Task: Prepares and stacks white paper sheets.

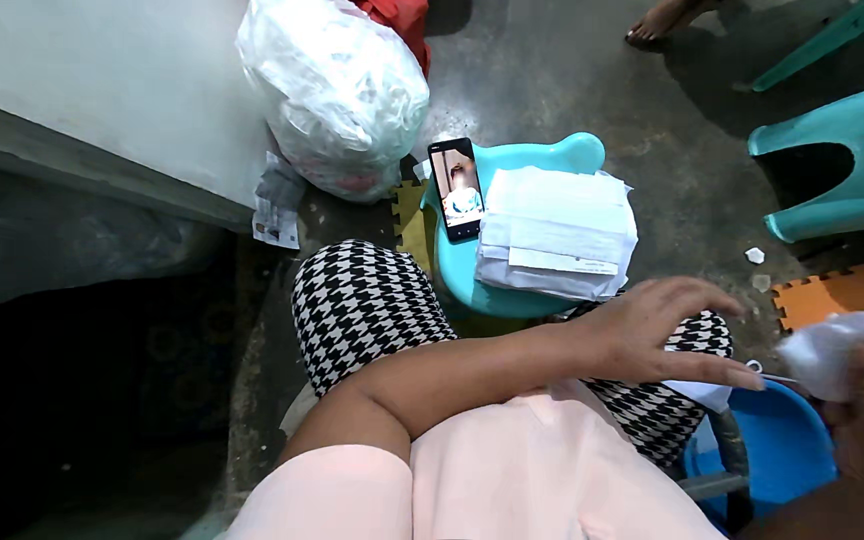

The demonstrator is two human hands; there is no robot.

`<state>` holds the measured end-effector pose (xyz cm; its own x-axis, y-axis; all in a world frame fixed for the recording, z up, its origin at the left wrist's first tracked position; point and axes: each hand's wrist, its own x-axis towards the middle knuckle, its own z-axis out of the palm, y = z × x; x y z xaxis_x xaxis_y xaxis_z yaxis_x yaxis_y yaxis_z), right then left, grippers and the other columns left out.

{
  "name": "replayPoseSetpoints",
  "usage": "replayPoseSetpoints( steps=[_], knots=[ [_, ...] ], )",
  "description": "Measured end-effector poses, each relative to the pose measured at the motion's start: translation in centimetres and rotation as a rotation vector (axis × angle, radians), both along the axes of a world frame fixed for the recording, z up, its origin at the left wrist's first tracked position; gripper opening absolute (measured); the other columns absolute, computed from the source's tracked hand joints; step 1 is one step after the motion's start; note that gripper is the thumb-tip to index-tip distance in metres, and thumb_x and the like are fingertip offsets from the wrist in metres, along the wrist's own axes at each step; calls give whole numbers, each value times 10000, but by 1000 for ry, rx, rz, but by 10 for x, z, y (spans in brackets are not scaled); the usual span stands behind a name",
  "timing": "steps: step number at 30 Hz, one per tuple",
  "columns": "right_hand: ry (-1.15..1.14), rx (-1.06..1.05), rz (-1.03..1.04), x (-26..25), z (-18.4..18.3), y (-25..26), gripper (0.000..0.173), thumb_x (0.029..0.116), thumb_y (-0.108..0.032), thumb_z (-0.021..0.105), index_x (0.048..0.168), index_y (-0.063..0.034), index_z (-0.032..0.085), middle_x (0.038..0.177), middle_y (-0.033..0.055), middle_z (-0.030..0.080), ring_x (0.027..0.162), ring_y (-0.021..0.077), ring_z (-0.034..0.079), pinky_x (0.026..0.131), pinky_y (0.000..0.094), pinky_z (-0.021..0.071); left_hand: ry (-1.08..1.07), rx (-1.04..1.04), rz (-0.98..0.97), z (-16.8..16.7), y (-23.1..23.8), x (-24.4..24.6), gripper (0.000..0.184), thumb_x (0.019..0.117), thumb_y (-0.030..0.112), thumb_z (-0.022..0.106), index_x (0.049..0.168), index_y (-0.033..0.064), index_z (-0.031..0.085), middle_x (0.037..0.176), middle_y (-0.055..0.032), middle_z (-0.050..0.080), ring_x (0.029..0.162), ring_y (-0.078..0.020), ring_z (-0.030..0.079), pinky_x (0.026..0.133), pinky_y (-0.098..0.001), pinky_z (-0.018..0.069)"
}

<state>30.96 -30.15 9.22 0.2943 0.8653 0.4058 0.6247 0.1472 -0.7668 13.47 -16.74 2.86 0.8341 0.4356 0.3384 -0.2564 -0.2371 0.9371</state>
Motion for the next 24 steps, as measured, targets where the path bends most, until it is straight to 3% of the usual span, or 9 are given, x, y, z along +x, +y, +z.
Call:
replayPoseSetpoints(
  steps=[2,5,9,13,17,21,24],
  knots=[
    [-6,-30,115,-21,-1,16,198,1029,-179,609,1204,-252,665,1129,-207,679,971,-75,647,841,123,551,-110,-175,-22,17,4,-2,648,881,238,763,1359,-136,534,1358,-267,589,1305,-305,556,1126,-412,432],
    [-14,-26,154,-35,-5,28,160,1016,-181,632,1166,-221,671,1120,-189,688,993,-74,645,870,120,542,-153,-337,-82,27,7,-5,593,834,107,794,1302,-151,538,1206,-247,638,1120,-225,635,1002,-344,516],
    [11,-15,139,-36,-6,34,133,1016,-175,632,1141,-195,671,1063,-165,697,926,-58,656,819,126,552,-85,-457,-152,25,10,-12,349,889,4,707,1188,-122,580,1004,-154,658,884,-102,638,826,-259,543],
    [88,4,159,-37,-7,37,156,1016,-177,634,1157,-231,672,1078,-177,700,930,-44,666,825,134,562,-72,-508,-209,21,10,-17,276,951,13,632,1192,-121,610,1020,-138,681,915,-86,655,861,-261,547],
    [158,23,173,-37,-10,38,172,1014,-166,634,1167,-232,677,1087,-165,701,940,-28,671,842,147,566,-146,-595,-219,18,8,-17,241,943,24,623,1133,-125,630,1068,-125,632,942,-84,625,860,-248,533],
    [178,19,183,-38,-11,39,169,1015,-174,636,1166,-236,678,1079,-168,697,933,-31,668,831,141,565,-185,-701,-191,22,8,-15,46,920,-25,616,931,-21,572,837,-18,602,774,-36,599,723,-220,513],
    [189,27,177,-37,-12,40,167,1011,-175,639,1161,-238,680,1077,-163,696,937,-26,666,834,147,563,-189,-757,-149,23,9,-14,113,917,-78,597,1003,-31,542,891,-42,605,827,-51,609,785,-236,533]
  ],
)
